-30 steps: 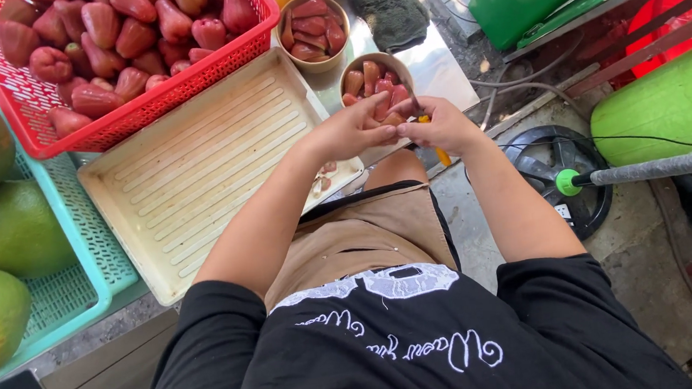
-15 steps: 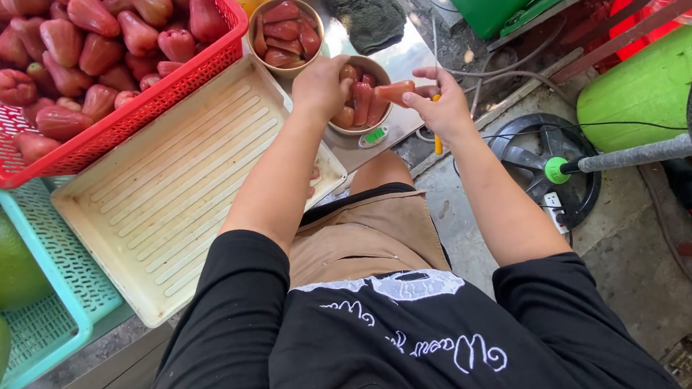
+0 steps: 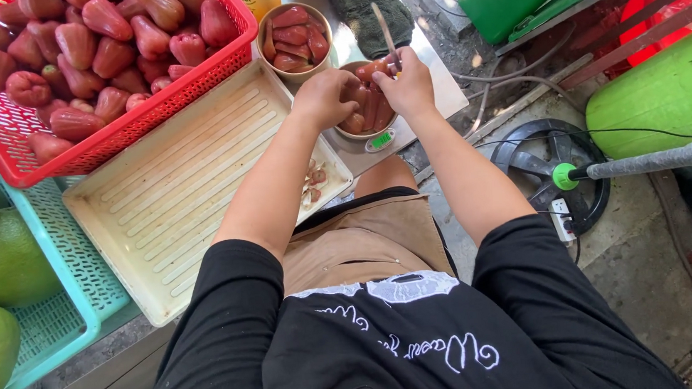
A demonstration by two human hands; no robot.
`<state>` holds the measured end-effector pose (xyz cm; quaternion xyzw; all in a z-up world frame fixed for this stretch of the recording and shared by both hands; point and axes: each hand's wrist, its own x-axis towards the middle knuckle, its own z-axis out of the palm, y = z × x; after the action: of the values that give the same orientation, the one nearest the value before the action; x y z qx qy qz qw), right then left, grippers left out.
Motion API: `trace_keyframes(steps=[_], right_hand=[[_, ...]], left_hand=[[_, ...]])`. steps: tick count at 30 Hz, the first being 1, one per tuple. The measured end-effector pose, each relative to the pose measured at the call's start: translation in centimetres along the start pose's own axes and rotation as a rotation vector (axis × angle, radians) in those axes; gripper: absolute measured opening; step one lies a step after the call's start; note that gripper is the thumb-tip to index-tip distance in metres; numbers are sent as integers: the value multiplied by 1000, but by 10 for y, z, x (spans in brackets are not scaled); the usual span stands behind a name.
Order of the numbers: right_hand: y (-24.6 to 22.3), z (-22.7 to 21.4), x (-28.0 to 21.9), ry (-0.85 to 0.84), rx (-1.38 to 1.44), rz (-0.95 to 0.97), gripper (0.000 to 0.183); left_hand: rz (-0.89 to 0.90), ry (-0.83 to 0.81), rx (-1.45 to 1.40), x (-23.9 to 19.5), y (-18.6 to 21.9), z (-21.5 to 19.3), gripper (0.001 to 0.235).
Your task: Cleaning, peeling, and slicing rose apples into segments and placing them into cups for sale at a fruit stall.
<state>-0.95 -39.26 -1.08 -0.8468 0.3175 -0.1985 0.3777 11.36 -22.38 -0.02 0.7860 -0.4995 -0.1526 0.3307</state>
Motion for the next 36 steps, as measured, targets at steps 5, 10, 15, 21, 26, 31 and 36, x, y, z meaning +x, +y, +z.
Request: trace_keyframes(steps=[5, 10, 15, 21, 26, 31, 36], right_hand=[[8, 21, 8, -41, 40, -8, 30], [-7, 13, 3, -85, -336, -29, 20], [-13, 5, 4, -110, -290, -14, 18], [-10, 5, 5, -115, -249, -87, 20], [3, -19, -8, -73, -44, -67, 24], [19, -26, -41, -107, 104, 0, 30], [21, -19, -64, -206, 356, 18, 29]], left_hand=[[16, 108, 23, -6, -5, 15, 37], [43, 199, 29, -12, -6, 13, 36], [111, 131, 11, -19, -3, 3, 48], [129, 145, 114, -30, 2, 5, 52], [117, 211, 64, -44, -1, 2, 46], [190, 229, 122, -50, -5, -2, 42], [106, 71, 333, -42, 1, -5, 23]])
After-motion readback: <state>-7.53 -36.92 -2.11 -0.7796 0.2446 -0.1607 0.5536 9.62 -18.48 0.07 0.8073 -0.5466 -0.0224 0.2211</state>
